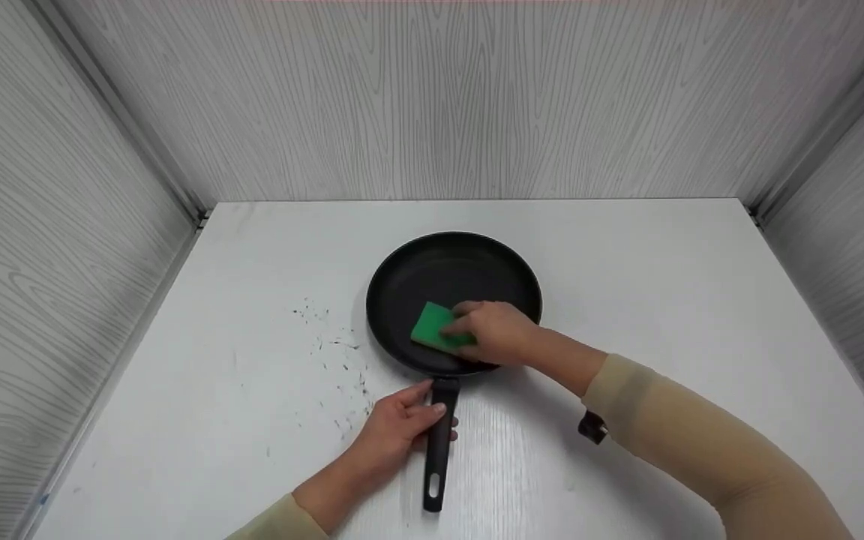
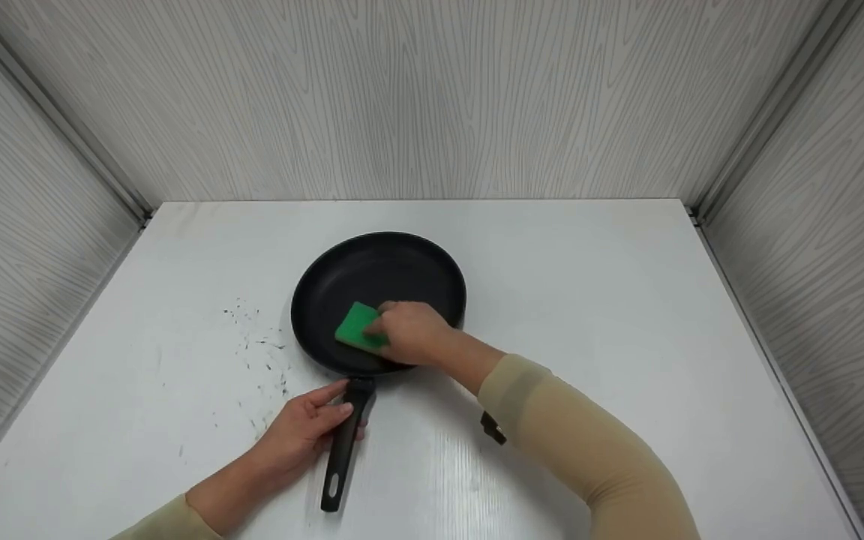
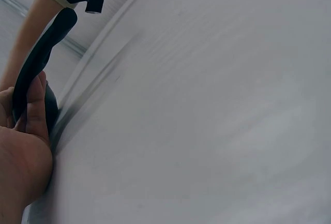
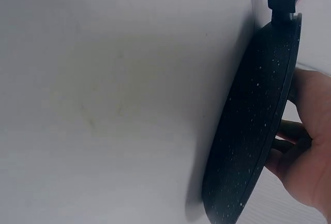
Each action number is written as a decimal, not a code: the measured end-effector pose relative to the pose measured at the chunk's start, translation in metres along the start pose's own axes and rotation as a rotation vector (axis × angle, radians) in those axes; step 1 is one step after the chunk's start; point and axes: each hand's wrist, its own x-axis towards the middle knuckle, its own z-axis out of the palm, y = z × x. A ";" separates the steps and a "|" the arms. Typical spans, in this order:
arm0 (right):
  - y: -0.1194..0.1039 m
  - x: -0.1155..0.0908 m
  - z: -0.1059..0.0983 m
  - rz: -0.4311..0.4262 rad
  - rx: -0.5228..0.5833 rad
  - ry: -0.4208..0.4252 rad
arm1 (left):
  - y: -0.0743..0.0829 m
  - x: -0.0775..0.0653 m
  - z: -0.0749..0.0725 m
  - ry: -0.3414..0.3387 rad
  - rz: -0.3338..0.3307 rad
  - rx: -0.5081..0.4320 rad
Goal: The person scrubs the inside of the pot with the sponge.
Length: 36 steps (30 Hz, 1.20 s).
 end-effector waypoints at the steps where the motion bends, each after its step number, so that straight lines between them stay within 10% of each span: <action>1: -0.002 0.002 0.000 -0.002 -0.001 0.000 | 0.000 0.000 0.000 -0.001 0.002 -0.001; 36: 0.007 0.041 -0.004 0.086 0.067 -0.011 | 0.001 0.000 0.002 0.010 -0.008 -0.023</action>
